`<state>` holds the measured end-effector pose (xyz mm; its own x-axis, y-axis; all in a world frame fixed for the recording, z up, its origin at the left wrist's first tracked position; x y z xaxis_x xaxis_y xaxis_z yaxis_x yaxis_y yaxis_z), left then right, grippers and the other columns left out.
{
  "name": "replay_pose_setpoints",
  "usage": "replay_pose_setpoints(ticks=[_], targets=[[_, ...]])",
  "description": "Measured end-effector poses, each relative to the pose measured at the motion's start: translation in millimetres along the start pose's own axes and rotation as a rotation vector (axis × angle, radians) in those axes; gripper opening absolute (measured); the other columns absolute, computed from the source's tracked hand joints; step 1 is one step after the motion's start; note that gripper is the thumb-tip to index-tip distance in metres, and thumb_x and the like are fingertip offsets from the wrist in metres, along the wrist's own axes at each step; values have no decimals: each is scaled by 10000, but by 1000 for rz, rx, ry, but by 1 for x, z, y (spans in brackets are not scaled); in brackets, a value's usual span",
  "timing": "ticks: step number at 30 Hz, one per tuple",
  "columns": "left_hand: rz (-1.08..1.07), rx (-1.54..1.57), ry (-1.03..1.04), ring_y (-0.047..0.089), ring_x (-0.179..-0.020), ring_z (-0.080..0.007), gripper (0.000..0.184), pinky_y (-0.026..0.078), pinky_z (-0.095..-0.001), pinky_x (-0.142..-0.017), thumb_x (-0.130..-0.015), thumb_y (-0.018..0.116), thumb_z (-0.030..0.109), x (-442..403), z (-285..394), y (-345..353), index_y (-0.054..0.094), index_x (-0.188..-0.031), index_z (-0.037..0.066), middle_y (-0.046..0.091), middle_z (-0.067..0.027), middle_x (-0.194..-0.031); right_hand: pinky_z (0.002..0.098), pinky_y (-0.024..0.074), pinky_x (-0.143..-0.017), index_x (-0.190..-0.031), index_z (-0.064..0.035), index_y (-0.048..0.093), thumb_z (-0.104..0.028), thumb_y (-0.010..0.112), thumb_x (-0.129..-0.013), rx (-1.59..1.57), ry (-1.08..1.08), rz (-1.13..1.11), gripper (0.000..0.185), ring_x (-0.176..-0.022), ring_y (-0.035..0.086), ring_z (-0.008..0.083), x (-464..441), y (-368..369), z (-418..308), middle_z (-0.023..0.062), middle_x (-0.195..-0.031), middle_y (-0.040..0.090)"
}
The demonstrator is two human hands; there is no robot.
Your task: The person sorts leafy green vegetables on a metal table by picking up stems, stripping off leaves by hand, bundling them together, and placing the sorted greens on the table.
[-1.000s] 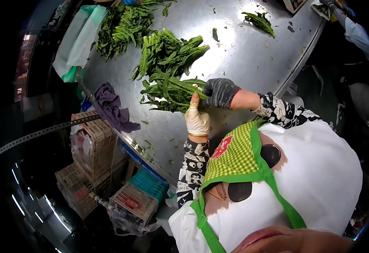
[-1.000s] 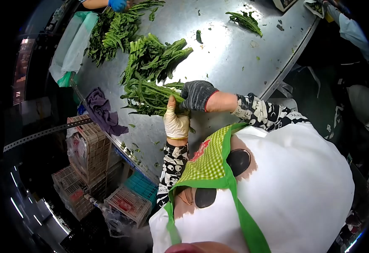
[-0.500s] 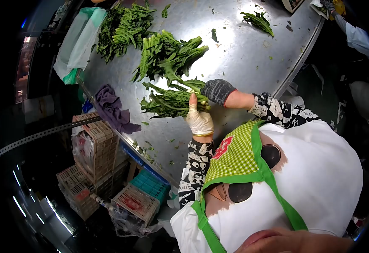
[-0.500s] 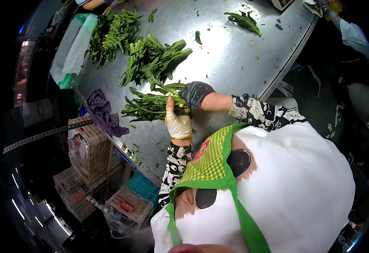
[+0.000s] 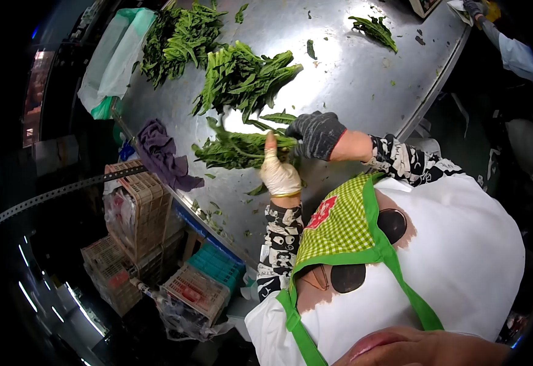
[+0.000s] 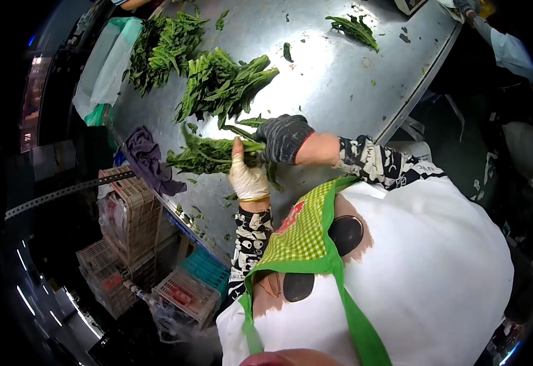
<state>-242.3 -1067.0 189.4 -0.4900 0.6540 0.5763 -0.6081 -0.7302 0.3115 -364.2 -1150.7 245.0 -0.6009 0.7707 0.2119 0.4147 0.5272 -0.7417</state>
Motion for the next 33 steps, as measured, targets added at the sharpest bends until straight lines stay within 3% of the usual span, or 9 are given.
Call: replay_pose_setpoints(ticks=[5, 9, 13, 18, 20, 26, 30, 31, 33], targets=[[-301, 486, -135, 493, -741, -107, 369, 433, -253, -697, -851, 713, 257, -1, -7, 30, 609, -1157, 78, 608, 0, -911, 389, 505, -660, -902, -63, 673, -293, 615, -850, -105, -32, 276, 242, -707, 648, 289, -8, -6, 14, 132, -700, 642], [-301, 524, -252, 598, -921, -188, 299, 485, -345, -854, -835, 727, 157, 0, -17, 33, 620, -1098, 65, 651, -50, -1040, 370, 483, -560, -816, -88, 650, -146, 589, -802, 234, -516, 252, 85, -628, 616, 262, 0, 11, -13, 102, -697, 604], [-361, 456, -271, 601, -984, -220, 258, 479, -392, -911, -849, 690, 106, -12, -30, 29, 619, -1092, 58, 644, -66, -1095, 345, 464, -511, -848, -75, 661, -95, 595, -768, 328, -482, 268, 105, -592, 603, 217, 2, 17, -10, 76, -717, 616], [-267, 503, -161, 595, -954, -227, 240, 481, -393, -898, -858, 678, 144, -11, -19, 25, 618, -1060, 29, 642, -75, -1046, 282, 504, -601, -915, -38, 707, -78, 568, -826, -1316, 236, 36, 170, -645, 629, 192, -9, 42, 61, 115, -807, 675], [-248, 495, -151, 593, -950, -228, 238, 482, -395, -894, -860, 676, 141, -11, -14, 23, 617, -1058, 24, 642, -78, -1039, 320, 511, -626, -916, -52, 706, -180, 590, -852, -563, 131, 26, 185, -669, 639, 237, -18, 34, 62, 126, -827, 678], [-275, 518, -238, 594, -979, -228, 245, 479, -383, -923, -861, 690, 133, -11, -23, 25, 615, -1055, 6, 642, -99, -1063, 417, 506, -683, -945, -85, 700, -368, 622, -808, -110, -17, 306, 324, -740, 636, 332, 18, -24, -10, 156, -849, 664], [-264, 508, -250, 602, -974, -225, 263, 476, -379, -946, -846, 710, 122, -8, -32, 25, 615, -1060, 2, 650, -104, -1055, 423, 500, -652, -828, -83, 661, -315, 588, -828, 57, -188, 299, 243, -716, 627, 328, 8, -9, -3, 137, -758, 647], [-278, 494, -236, 599, -976, -226, 269, 476, -378, -943, -849, 707, 125, -8, -30, 27, 611, -1068, 2, 647, -105, -1059, 375, 468, -527, -848, -122, 675, -208, 605, -803, 233, -377, 417, 119, -660, 611, 252, 12, 3, -7, 66, -787, 616], [-304, 468, -214, 595, -980, -228, 282, 477, -376, -938, -854, 702, 131, -2, -23, 36, 605, -1086, 3, 641, -107, -1067, 368, 469, -527, -824, -121, 662, -180, 597, -805, 155, -310, 360, 90, -656, 608, 249, 9, 9, -5, 69, -788, 615]])
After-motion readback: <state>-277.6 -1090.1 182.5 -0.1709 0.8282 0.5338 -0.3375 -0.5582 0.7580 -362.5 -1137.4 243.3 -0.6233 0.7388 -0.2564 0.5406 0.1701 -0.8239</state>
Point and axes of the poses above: each hand's wrist, its own x-axis away from the middle knuckle, its own y-axis out of the palm, z = x × y, the point moved 9 cm from there along -x, towards the middle knuckle
